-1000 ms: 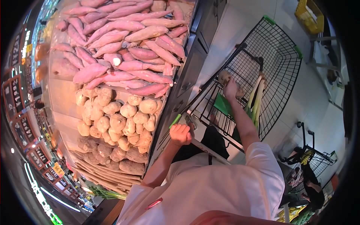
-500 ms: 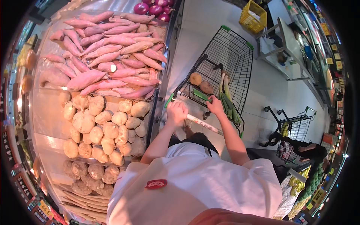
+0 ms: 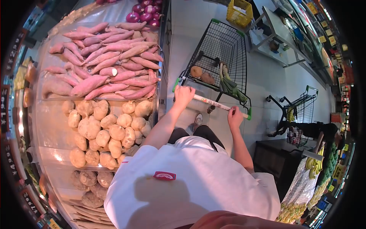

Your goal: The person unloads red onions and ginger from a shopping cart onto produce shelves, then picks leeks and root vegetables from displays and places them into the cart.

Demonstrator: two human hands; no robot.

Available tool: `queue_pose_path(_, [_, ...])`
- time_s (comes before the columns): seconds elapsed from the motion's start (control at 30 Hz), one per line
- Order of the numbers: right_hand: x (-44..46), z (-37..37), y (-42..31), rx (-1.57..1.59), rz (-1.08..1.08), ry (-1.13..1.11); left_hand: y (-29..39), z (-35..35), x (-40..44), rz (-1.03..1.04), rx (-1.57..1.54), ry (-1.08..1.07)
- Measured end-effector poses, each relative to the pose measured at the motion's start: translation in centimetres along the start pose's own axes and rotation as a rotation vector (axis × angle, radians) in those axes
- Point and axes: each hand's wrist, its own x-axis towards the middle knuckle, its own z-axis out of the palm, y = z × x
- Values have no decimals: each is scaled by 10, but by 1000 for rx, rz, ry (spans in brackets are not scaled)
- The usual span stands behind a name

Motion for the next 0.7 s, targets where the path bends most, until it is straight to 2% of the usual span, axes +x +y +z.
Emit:
queue_pose_path(0.07, [17, -1, 13, 19, 118, -70, 8, -5, -7, -34, 30, -88])
queue_pose_path(0.2, [41, 10, 34, -5, -73, 88, 29, -18, -11, -130, 131, -335])
queue_pose_path(0.27, [41, 11, 41, 9, -40, 37, 28, -14, -11, -145, 150, -432])
queue_pose_path(0.3, [48, 9, 46, 14, -38, 11, 30, -14, -7, -168, 160, -569])
queue_pose_path(0.43, [72, 13, 55, -9, -62, -40, 47, -20, -1, -277, 81, -482])
queue_pose_path(0.57, [117, 5, 45, 56, -23, -176, 61, -14, 21, -331, 152, -425])
queue_pose_path(0.7, [177, -3, 29, 216, 9, -422, 59, 1, 51, -366, 197, -378])
